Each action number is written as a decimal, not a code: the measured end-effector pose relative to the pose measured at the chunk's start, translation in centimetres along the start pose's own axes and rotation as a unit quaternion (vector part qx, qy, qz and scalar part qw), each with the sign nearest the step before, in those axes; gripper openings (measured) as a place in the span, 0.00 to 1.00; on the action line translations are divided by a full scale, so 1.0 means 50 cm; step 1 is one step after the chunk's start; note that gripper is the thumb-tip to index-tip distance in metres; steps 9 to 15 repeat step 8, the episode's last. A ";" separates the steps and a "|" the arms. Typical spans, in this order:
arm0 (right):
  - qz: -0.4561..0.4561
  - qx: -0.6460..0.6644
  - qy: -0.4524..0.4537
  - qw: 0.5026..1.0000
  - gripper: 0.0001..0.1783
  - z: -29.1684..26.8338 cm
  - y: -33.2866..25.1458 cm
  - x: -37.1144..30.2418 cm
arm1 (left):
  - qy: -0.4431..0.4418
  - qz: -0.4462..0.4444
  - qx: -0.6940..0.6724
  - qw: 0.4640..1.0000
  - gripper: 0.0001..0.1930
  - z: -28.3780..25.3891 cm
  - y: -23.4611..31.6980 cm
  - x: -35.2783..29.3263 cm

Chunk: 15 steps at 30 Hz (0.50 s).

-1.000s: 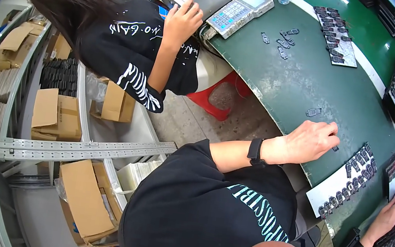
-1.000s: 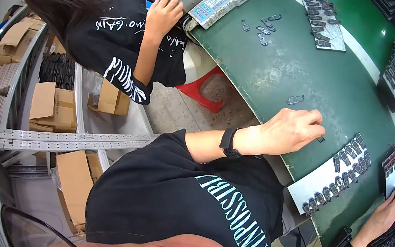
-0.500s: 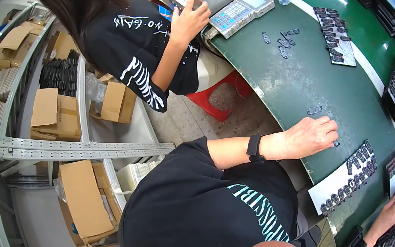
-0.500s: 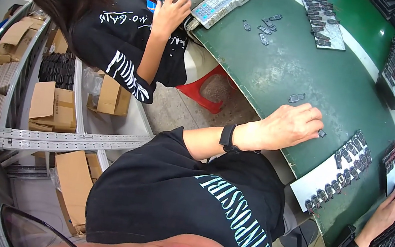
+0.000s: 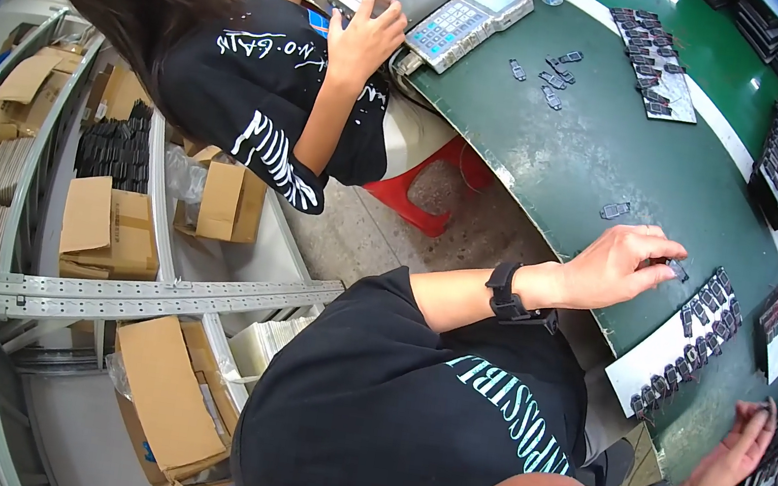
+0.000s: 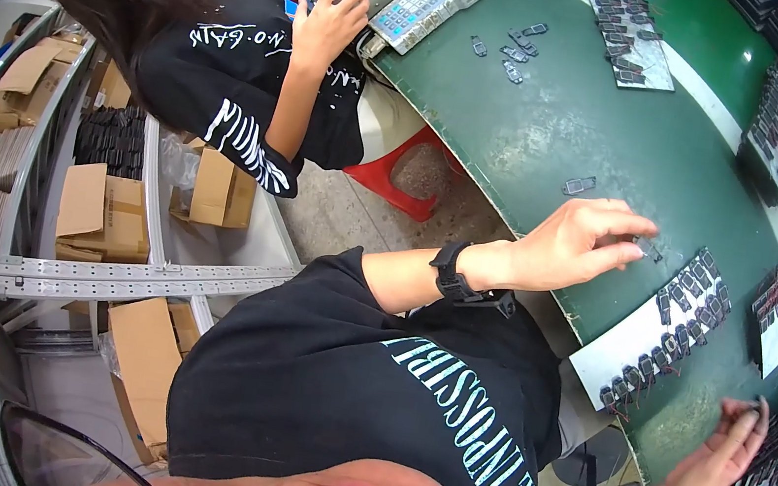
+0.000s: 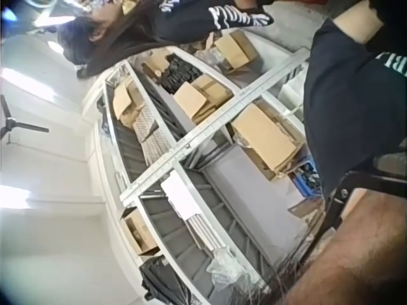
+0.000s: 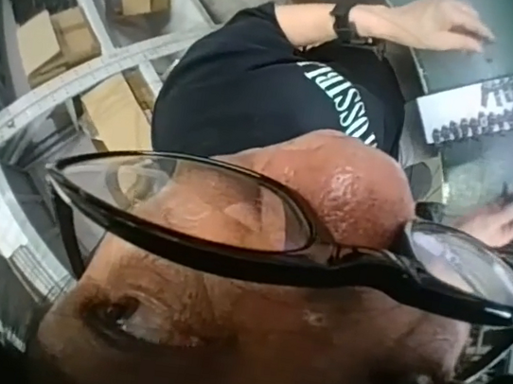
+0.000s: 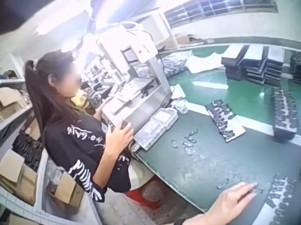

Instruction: The person picks up small black components and presses them onto a metal plate one by one. Once the plate is full, they place it onto a stack and begin the process again with a new plate.

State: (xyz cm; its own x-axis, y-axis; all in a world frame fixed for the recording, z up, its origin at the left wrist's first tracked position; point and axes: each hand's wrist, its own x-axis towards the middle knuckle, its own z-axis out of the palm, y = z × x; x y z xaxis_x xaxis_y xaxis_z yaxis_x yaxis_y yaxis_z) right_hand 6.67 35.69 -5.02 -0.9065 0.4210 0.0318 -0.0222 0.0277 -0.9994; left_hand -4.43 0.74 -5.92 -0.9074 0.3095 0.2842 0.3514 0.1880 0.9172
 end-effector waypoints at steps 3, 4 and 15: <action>0.054 0.014 0.008 0.998 0.16 0.104 -0.013 -0.083 | -0.025 0.036 -0.013 0.999 0.15 0.016 -0.003 0.012; 0.087 0.007 0.000 0.996 0.15 0.157 -0.013 -0.087 | -0.027 0.048 -0.016 0.998 0.16 0.020 0.002 0.003; 0.079 0.075 -0.120 0.987 0.12 0.238 -0.039 -0.088 | -0.116 -0.152 -0.146 0.971 0.19 0.023 0.033 -0.009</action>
